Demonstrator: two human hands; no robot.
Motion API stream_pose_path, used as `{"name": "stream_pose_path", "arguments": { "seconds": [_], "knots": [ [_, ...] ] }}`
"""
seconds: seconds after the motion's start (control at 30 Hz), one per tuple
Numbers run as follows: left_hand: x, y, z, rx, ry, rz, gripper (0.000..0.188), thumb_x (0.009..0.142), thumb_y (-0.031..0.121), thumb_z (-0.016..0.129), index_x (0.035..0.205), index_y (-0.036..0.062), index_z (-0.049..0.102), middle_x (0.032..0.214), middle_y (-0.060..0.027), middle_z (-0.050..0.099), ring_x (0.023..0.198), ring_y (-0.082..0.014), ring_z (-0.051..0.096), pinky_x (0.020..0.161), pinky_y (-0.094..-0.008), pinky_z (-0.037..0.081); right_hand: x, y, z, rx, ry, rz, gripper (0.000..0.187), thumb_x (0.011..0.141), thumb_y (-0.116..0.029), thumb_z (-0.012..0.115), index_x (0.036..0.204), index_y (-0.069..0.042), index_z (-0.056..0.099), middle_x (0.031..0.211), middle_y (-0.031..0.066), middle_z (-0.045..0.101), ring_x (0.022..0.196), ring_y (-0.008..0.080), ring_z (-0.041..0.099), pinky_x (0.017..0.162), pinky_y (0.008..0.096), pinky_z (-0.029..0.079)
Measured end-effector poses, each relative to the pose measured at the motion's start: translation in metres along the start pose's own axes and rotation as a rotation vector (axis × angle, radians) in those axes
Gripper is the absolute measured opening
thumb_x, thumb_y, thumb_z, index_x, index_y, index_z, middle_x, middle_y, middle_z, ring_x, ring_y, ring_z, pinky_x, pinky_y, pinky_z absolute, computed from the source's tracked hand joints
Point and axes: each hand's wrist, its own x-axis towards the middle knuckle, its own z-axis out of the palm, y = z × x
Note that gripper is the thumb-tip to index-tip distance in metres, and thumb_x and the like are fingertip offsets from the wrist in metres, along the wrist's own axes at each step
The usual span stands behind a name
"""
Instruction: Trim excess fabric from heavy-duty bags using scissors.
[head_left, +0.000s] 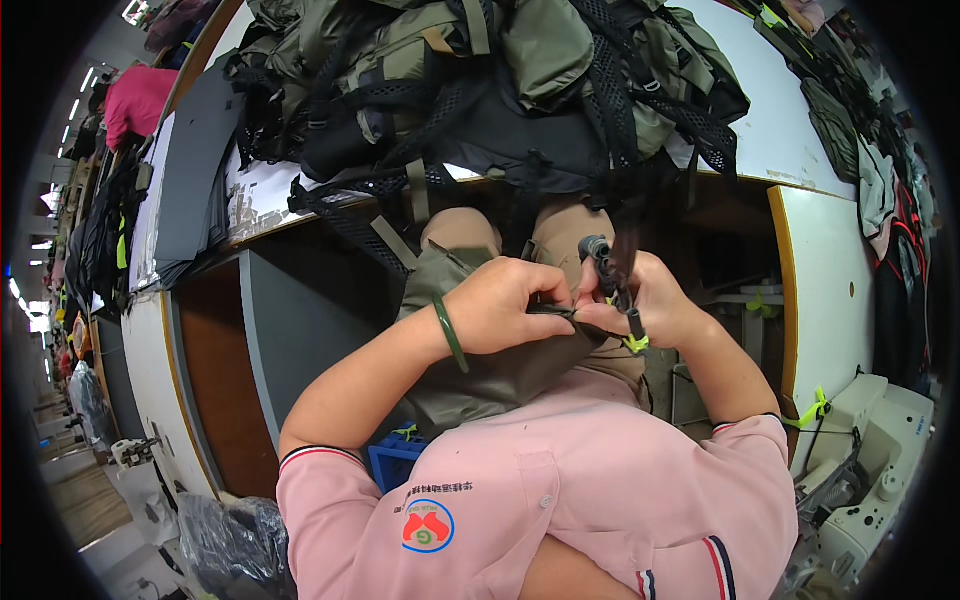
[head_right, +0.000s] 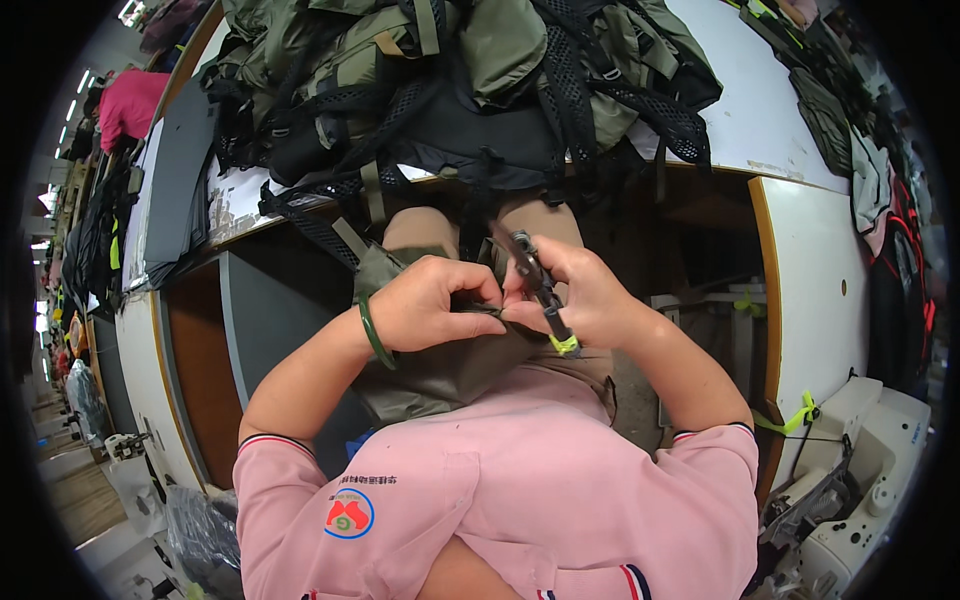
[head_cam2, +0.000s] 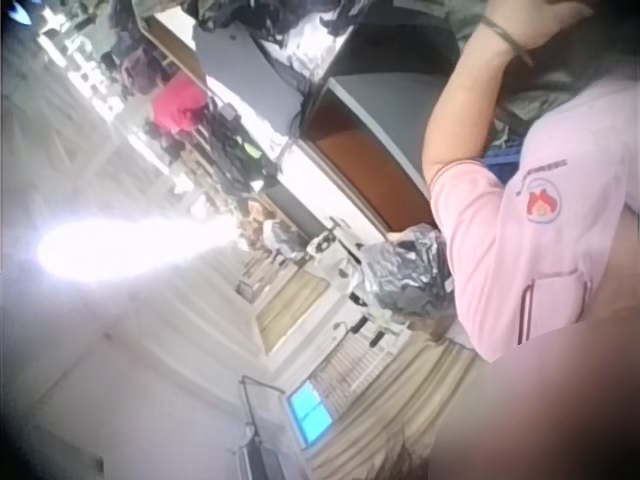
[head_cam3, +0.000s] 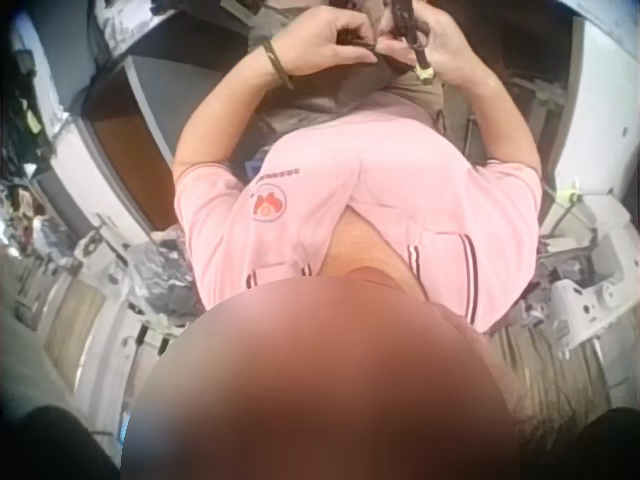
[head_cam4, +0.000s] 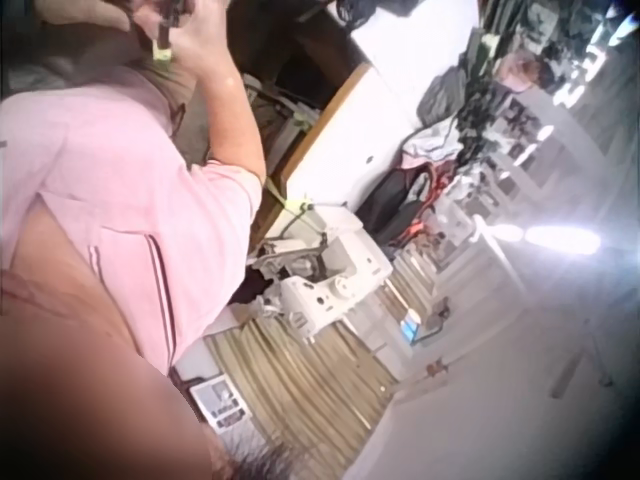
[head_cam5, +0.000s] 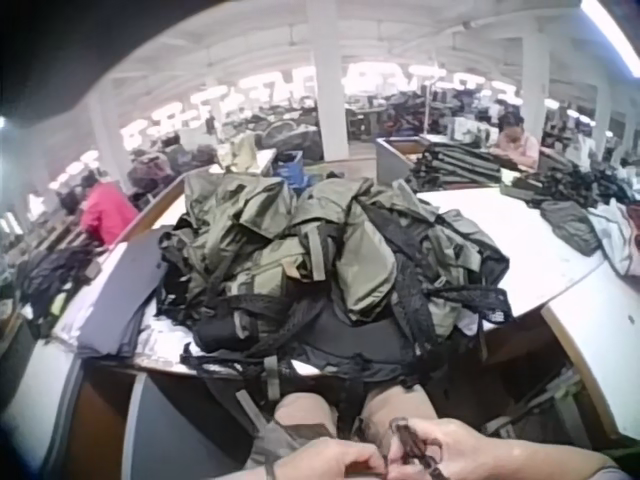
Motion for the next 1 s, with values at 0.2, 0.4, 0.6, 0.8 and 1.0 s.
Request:
{"name": "stream_pose_path", "arguments": {
  "seconds": [0.2,0.4,0.6,0.8,1.0],
  "knots": [
    [0.006,-0.027,0.01,-0.325,-0.115,-0.083,0.02,0.082,0.016,0.08,0.087,0.0005,0.067,0.074,-0.0004,0.062,0.068,-0.0077,0.054,0.062,-0.0264,0.045,0.002,-0.005,0.008,-0.105,0.047,-0.062,0.027,0.083,-0.008,0.08,0.099,-0.001,0.059,0.09,0.0021,0.064,0.081,0.0089,0.06,0.074,0.0252,0.05],
    [0.003,-0.03,0.004,-0.578,-0.18,-0.17,0.016,0.084,0.008,0.081,0.091,0.0036,0.067,0.078,0.0056,0.06,0.071,-0.0023,0.05,0.065,-0.0202,0.042,-0.008,-0.011,-0.006,0.027,0.217,-0.035,0.022,0.081,-0.002,0.077,0.093,-0.003,0.059,0.088,0.0005,0.062,0.078,0.0077,0.058,0.071,0.0237,0.048],
    [0.006,-0.034,0.008,-0.538,-0.169,-0.192,0.016,0.084,0.007,0.08,0.094,0.0036,0.068,0.079,0.0059,0.061,0.072,-0.0023,0.051,0.064,-0.0201,0.041,-0.009,-0.008,-0.006,-0.272,0.136,0.013,0.041,0.071,-0.011,0.09,0.096,-0.003,0.058,0.084,0.0015,0.062,0.075,0.0073,0.055,0.067,0.0249,0.046],
    [0.012,-0.02,0.013,-0.434,-0.156,-0.209,0.02,0.085,0.008,0.079,0.102,0.002,0.071,0.083,0.0046,0.065,0.074,-0.002,0.053,0.064,-0.0201,0.041,0.001,0.007,0.011,-0.431,0.069,-0.009,0.038,0.076,-0.011,0.088,0.098,-0.001,0.058,0.088,0.0049,0.063,0.077,0.0106,0.059,0.07,0.0259,0.048],
    [0.009,-0.045,0.014,-0.647,-0.181,-0.213,0.018,0.081,0.003,0.079,0.093,0.0046,0.065,0.083,0.005,0.062,0.074,-0.0028,0.053,0.068,-0.0188,0.044,-0.012,-0.01,-0.008,-0.161,0.202,-0.024,0.03,0.079,-0.009,0.082,0.099,-0.003,0.06,0.084,0.0012,0.063,0.076,0.0073,0.058,0.068,0.0241,0.048]
  ]
}}
